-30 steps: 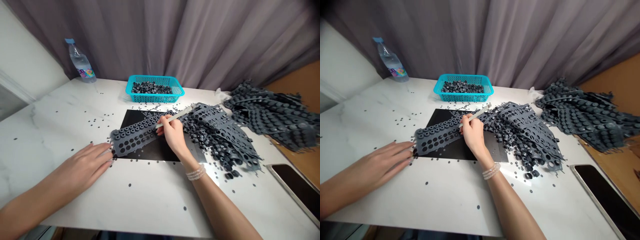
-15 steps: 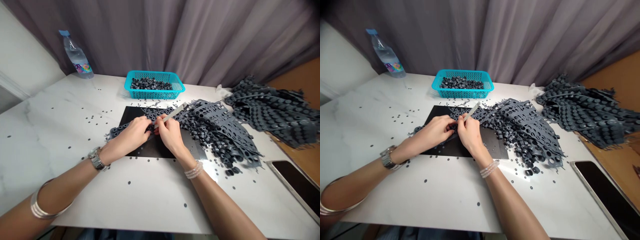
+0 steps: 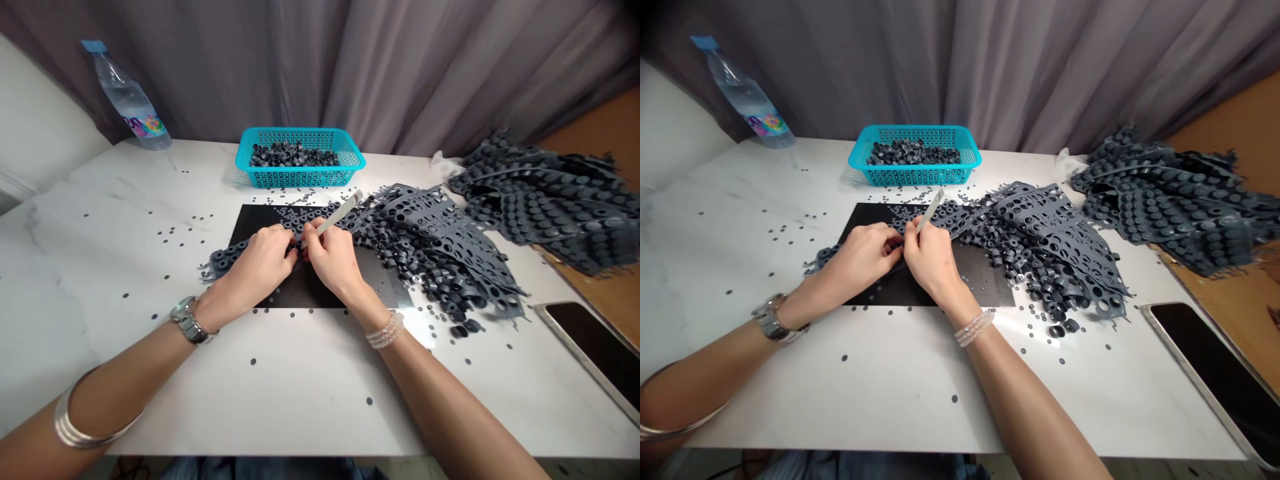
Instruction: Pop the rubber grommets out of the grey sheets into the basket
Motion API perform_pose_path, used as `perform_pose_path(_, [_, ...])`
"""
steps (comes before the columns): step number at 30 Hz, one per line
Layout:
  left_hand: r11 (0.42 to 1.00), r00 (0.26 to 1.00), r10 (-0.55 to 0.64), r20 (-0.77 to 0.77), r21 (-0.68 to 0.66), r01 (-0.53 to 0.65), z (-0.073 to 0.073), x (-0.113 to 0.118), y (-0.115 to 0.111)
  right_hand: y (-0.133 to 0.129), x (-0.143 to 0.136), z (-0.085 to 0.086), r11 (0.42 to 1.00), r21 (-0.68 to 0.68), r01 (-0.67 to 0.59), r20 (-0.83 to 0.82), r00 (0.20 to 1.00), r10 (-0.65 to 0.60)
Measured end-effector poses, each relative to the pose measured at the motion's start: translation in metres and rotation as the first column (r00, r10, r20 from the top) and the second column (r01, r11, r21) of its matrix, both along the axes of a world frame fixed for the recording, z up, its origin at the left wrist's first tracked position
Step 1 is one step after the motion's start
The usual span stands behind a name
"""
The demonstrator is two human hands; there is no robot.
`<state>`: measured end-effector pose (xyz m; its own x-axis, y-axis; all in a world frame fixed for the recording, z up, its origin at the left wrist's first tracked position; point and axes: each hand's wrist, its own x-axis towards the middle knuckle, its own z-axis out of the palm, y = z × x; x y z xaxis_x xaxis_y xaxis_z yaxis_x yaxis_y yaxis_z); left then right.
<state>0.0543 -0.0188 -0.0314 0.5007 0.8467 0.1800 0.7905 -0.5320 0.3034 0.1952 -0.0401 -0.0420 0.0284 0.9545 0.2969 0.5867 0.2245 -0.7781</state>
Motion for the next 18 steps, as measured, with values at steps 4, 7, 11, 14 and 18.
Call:
perform_pose_path(4, [0.998,0.997,-0.051,0.050,0.047,0.049,-0.002,-0.003,-0.003,-0.003,-0.006,0.001,1.000,0.025,0.013,0.138,0.990,-0.016])
perform_pose_path(7, [0.999,0.961,0.025,0.275,-0.044,-0.014,0.001,-0.013,-0.004,-0.004,-0.009,0.002,1.000,0.019,0.025,0.177,0.984,-0.028])
perform_pose_path(11, [0.918,0.559,0.375,0.740,-0.380,-0.113,0.012,-0.030,0.002,-0.002,-0.005,0.001,1.000,-0.026,0.016,0.066,0.998,-0.014])
perform_pose_path(14, [0.763,0.210,0.596,0.775,-0.628,0.152,0.020,-0.038,0.007,0.001,0.000,-0.002,0.997,-0.077,-0.009,-0.180,0.984,-0.005])
perform_pose_path(18, [0.520,0.058,0.809,0.585,-0.757,0.395,0.024,-0.037,0.008,0.005,0.007,0.000,0.991,-0.127,0.033,-0.501,0.860,-0.093])
